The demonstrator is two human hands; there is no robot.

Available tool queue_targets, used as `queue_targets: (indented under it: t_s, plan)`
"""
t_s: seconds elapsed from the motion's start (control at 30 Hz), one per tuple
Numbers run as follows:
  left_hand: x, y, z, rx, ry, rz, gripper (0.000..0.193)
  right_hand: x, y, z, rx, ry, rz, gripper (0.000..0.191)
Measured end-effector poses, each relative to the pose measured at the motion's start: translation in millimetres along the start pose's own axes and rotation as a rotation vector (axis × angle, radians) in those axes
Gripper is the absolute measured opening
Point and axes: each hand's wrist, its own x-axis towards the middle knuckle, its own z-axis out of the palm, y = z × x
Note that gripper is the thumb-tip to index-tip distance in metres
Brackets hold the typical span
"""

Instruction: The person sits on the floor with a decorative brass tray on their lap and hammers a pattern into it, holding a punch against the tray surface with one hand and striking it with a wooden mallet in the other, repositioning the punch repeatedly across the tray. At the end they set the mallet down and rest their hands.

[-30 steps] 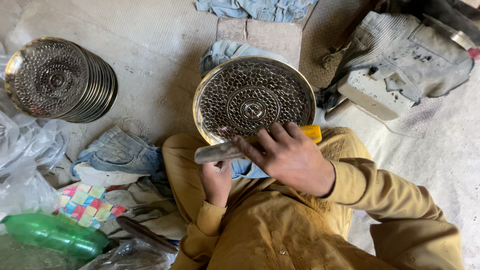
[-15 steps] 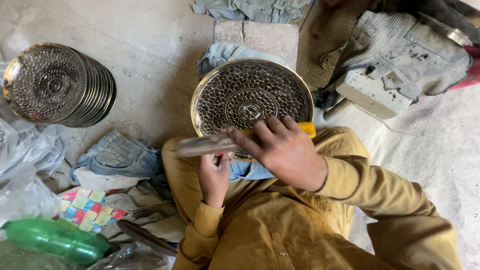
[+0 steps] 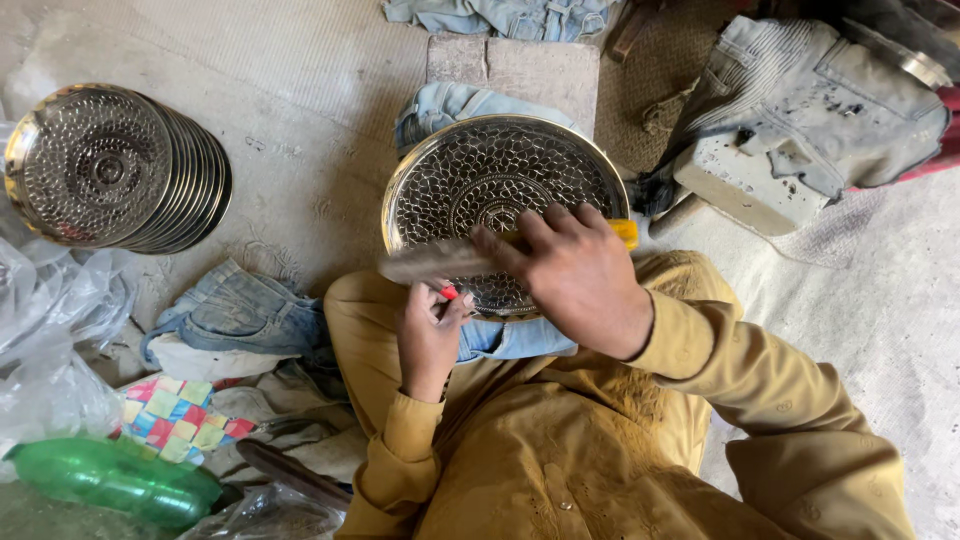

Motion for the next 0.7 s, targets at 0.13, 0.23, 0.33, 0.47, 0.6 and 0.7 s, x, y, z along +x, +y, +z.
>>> queue_targets:
  t_s: [0.13,0.23,0.33,0.47,0.6,0.7]
  plan:
    - [4,2,1,0.073,0.004,0.005,0.019,3,3,4,-0.016,-0.029,-0.010,0.051]
    - [8,7,0,0.076,-0.036,-0.008,0.019,3,3,2,0.034,0.022,0.066,0.052]
    - [7,12,0,0.112,-0.037,-0.022,0.019,3,5,-2,0.063,0.050,0.077,0.055]
    - [6,18,-1,0.141,-0.067,0.008,0.018,3,7,-4,0.154,0.109,0.111,0.052]
    - [5,22,-1,0.243,-0.065,0.038,0.017,4,9,3,0.211,0.097,0.100,0.051]
    - [5,22,2,0.176,-0.051,0.013,0.017,5,9,11,-0.029,-0.021,-0.030,0.049]
